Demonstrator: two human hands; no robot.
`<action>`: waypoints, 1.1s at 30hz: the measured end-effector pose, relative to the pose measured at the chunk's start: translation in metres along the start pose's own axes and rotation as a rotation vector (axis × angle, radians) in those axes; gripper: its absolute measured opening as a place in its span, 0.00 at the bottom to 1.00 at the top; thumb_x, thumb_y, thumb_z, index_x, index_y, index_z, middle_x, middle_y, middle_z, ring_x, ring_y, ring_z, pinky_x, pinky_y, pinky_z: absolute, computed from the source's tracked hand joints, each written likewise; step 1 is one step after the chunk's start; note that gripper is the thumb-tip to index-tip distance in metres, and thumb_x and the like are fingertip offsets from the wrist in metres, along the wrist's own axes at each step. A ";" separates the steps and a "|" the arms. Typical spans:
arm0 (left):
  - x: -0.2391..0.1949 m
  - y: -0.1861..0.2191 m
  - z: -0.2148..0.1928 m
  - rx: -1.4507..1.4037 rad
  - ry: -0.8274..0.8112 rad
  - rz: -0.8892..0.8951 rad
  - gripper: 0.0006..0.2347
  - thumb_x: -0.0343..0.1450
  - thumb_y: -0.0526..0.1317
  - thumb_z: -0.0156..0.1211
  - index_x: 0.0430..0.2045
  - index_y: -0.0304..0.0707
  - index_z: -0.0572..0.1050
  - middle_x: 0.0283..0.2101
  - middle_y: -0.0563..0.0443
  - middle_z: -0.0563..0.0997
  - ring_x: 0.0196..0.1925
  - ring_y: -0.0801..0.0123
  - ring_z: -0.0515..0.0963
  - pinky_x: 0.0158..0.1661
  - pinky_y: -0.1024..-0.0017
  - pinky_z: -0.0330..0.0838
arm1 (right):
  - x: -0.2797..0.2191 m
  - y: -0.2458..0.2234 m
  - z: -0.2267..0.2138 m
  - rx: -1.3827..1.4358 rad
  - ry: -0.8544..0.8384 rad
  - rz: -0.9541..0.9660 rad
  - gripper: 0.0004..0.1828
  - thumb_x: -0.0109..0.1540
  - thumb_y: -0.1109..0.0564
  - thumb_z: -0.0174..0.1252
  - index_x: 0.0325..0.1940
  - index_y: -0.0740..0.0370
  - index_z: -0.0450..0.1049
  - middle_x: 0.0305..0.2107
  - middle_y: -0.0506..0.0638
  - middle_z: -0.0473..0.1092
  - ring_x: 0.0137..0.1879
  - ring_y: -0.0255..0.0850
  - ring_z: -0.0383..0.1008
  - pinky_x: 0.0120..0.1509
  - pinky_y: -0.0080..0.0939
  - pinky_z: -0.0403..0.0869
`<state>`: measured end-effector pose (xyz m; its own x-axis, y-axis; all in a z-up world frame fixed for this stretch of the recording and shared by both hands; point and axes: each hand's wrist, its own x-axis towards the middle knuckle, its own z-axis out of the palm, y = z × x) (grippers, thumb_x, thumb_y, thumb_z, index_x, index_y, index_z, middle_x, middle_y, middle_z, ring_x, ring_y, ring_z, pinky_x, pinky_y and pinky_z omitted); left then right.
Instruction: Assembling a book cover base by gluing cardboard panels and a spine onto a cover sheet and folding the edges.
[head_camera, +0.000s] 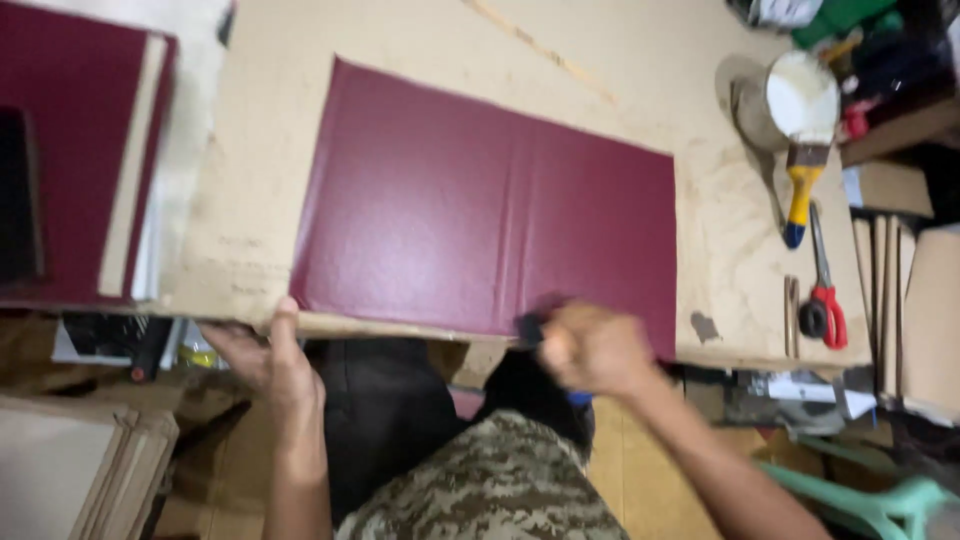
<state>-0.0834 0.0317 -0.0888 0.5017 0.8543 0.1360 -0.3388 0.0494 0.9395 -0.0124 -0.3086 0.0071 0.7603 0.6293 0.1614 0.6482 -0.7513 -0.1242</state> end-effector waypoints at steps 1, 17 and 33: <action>0.001 0.000 -0.001 -0.012 0.004 0.014 0.39 0.73 0.25 0.67 0.75 0.50 0.47 0.76 0.39 0.54 0.79 0.58 0.52 0.75 0.48 0.50 | 0.018 -0.018 0.003 -0.007 0.015 -0.010 0.20 0.62 0.36 0.47 0.25 0.45 0.73 0.19 0.51 0.70 0.27 0.51 0.75 0.33 0.48 0.75; 0.011 0.026 0.012 0.078 0.006 -0.074 0.36 0.67 0.34 0.60 0.71 0.35 0.48 0.69 0.34 0.64 0.72 0.46 0.65 0.74 0.54 0.62 | 0.289 0.044 0.050 0.006 0.125 0.270 0.25 0.65 0.36 0.42 0.26 0.55 0.68 0.20 0.52 0.71 0.27 0.55 0.77 0.24 0.58 0.67; -0.004 -0.031 -0.033 0.109 0.014 -0.098 0.47 0.69 0.29 0.80 0.74 0.36 0.42 0.72 0.23 0.55 0.76 0.45 0.58 0.71 0.47 0.57 | 0.017 0.001 0.049 -0.147 -0.034 -0.246 0.13 0.58 0.36 0.51 0.26 0.39 0.72 0.24 0.45 0.69 0.39 0.46 0.76 0.38 0.47 0.75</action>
<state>-0.1009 0.0441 -0.1287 0.5164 0.8554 0.0387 -0.1998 0.0765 0.9768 0.0030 -0.2888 -0.0386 0.5836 0.8007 0.1356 0.8020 -0.5945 0.0586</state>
